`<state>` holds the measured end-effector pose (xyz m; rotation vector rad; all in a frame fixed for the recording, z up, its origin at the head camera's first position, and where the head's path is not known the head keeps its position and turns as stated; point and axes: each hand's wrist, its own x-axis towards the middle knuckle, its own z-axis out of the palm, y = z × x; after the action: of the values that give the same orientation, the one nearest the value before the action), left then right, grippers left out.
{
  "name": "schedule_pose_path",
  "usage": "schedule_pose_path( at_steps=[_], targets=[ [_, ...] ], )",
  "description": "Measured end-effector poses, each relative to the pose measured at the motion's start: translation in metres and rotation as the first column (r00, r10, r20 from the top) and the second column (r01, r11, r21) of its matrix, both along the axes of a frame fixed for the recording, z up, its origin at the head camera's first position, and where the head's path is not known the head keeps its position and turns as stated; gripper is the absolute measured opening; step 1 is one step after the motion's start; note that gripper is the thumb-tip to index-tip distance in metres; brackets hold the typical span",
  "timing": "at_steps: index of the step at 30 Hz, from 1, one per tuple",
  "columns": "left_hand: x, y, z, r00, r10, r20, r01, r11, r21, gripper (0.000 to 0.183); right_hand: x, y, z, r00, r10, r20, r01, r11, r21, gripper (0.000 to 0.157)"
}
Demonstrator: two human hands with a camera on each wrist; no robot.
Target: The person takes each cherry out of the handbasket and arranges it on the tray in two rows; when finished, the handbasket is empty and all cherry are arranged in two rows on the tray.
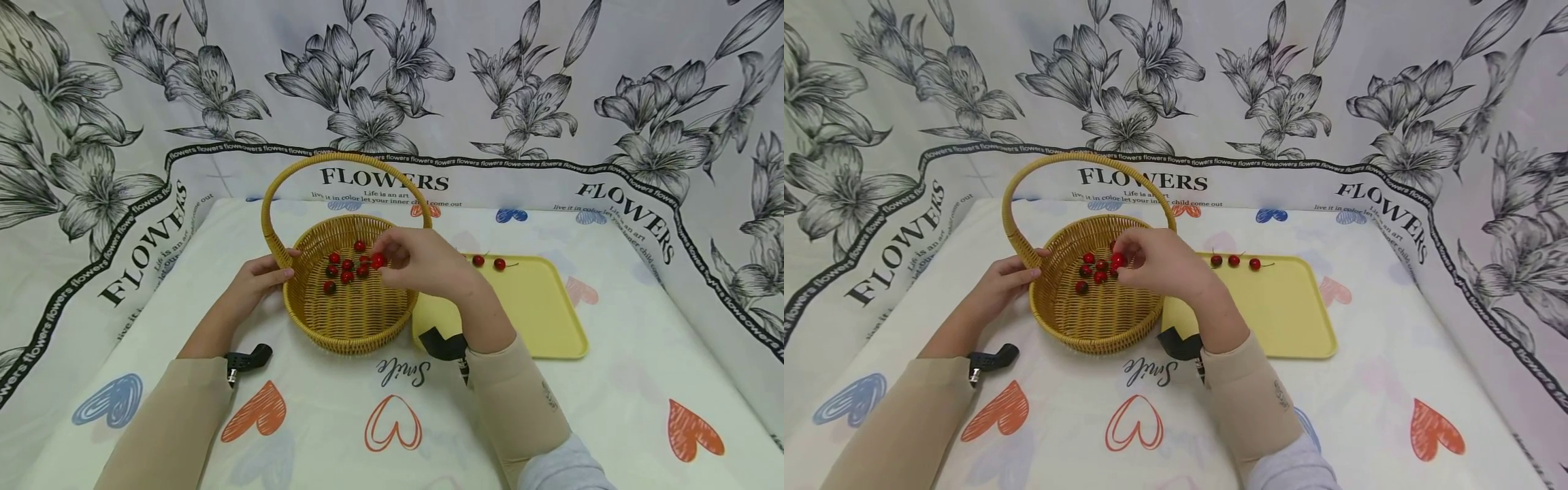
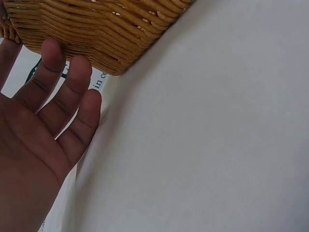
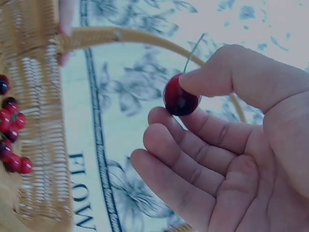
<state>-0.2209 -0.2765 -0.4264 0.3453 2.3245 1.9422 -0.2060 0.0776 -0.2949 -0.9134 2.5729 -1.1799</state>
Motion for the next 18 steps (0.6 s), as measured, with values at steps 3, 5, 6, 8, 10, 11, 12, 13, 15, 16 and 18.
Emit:
schedule_pose_path(
  at_steps=[3, 5, 6, 8, 10, 11, 12, 13, 15, 16, 18],
  targets=[
    [-0.001, 0.0, -0.001, 1.0, -0.002, -0.001, 0.002, 1.0, 0.003, 0.044, -0.001, 0.013, 0.006, 1.0, -0.001, 0.006, 0.001, 0.999, -0.052, 0.024],
    [-0.001, -0.001, -0.001, 1.0, -0.001, -0.003, 0.001, 1.0, 0.001, 0.045, -0.002, 0.021, 0.009, 1.0, -0.002, 0.007, 0.002, 0.997, -0.077, 0.024],
    [-0.001, -0.001, -0.002, 1.0, -0.002, -0.002, 0.002, 1.0, 0.001, 0.045, -0.002, 0.025, 0.01, 1.0, -0.006, 0.015, 0.007, 0.996, -0.092, 0.024],
    [-0.001, -0.001, -0.002, 1.0, 0.001, -0.003, -0.001, 1.0, -0.003, 0.044, -0.003, 0.034, 0.013, 1.0, -0.021, 0.024, 0.023, 0.993, -0.112, 0.024],
    [-0.001, 0.0, -0.002, 1.0, 0.003, -0.002, -0.003, 1.0, -0.002, 0.044, -0.005, 0.043, 0.015, 0.999, -0.034, 0.039, 0.04, 0.99, -0.137, 0.024],
    [-0.001, 0.0, -0.002, 1.0, 0.004, -0.003, -0.004, 1.0, -0.002, 0.044, -0.005, 0.047, 0.017, 0.998, -0.047, 0.048, 0.053, 0.988, -0.147, 0.024],
    [-0.001, 0.0, -0.002, 1.0, 0.004, -0.003, -0.004, 1.0, -0.001, 0.044, -0.006, 0.052, 0.018, 0.997, -0.058, 0.053, 0.065, 0.986, -0.156, 0.024],
    [-0.001, 0.0, -0.002, 1.0, 0.004, -0.005, -0.004, 1.0, 0.0, 0.044, -0.006, 0.057, 0.018, 0.996, -0.071, 0.055, 0.079, 0.984, -0.162, 0.024],
    [-0.001, -0.001, -0.002, 1.0, 0.003, -0.007, -0.003, 1.0, 0.002, 0.044, -0.008, 0.065, 0.019, 0.993, -0.102, 0.062, 0.111, 0.98, -0.167, 0.023],
    [-0.001, -0.001, -0.002, 1.0, 0.003, -0.007, -0.003, 1.0, 0.003, 0.044, -0.009, 0.07, 0.019, 0.991, -0.12, 0.061, 0.129, 0.977, -0.168, 0.023],
    [-0.001, -0.001, -0.002, 1.0, 0.003, -0.008, -0.003, 1.0, 0.005, 0.043, -0.011, 0.079, 0.019, 0.984, -0.17, 0.049, 0.176, 0.972, -0.159, 0.023]
  ],
)
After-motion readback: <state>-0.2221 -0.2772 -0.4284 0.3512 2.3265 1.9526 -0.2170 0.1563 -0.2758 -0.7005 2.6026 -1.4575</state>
